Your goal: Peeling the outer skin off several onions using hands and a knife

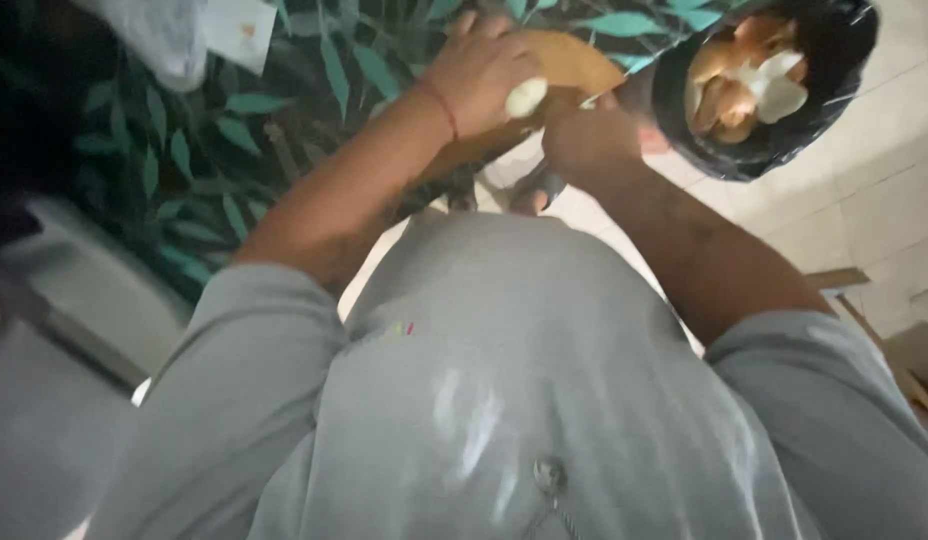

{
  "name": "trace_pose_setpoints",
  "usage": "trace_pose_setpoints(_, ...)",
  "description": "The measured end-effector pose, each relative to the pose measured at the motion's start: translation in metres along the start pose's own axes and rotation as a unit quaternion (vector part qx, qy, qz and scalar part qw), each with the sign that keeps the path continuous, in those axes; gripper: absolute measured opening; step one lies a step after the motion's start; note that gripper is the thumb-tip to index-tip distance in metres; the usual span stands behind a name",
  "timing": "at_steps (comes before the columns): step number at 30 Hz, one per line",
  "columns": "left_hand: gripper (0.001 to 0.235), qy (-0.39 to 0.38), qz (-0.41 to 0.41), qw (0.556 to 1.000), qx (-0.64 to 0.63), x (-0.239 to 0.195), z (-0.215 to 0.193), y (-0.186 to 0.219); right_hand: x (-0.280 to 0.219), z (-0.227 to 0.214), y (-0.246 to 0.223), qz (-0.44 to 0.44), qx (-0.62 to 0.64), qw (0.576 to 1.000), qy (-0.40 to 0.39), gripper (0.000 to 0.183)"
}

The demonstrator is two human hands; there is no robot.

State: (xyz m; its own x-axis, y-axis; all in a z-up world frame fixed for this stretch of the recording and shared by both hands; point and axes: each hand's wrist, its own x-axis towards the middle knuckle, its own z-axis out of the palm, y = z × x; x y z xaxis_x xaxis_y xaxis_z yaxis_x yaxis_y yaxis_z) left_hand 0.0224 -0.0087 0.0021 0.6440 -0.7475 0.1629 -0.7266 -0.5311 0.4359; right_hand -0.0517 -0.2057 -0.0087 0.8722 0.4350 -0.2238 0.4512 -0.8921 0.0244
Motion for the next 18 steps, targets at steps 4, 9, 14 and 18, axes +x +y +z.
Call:
trace_pose_setpoints(4,0.013,-0.037,0.025,0.997,0.065,-0.008,0.012,0.001,-0.002,-0.043,-0.012,0.022,0.038,0.980,-0.192,0.032)
trace_pose_setpoints(9,0.051,-0.063,-0.018,0.998,0.013,-0.005,-0.011,0.024,-0.015,-0.082,-0.029,0.066,0.078,0.950,-0.295,0.033)
trace_pose_setpoints(14,0.021,-0.064,0.027,0.995,0.065,-0.004,0.006,0.002,0.010,-0.086,-0.015,0.114,0.104,0.919,-0.363,0.036)
trace_pose_setpoints(18,0.019,-0.056,0.047,0.997,0.033,0.003,0.014,0.000,-0.008,-0.009,0.003,0.052,0.090,0.974,-0.202,0.024)
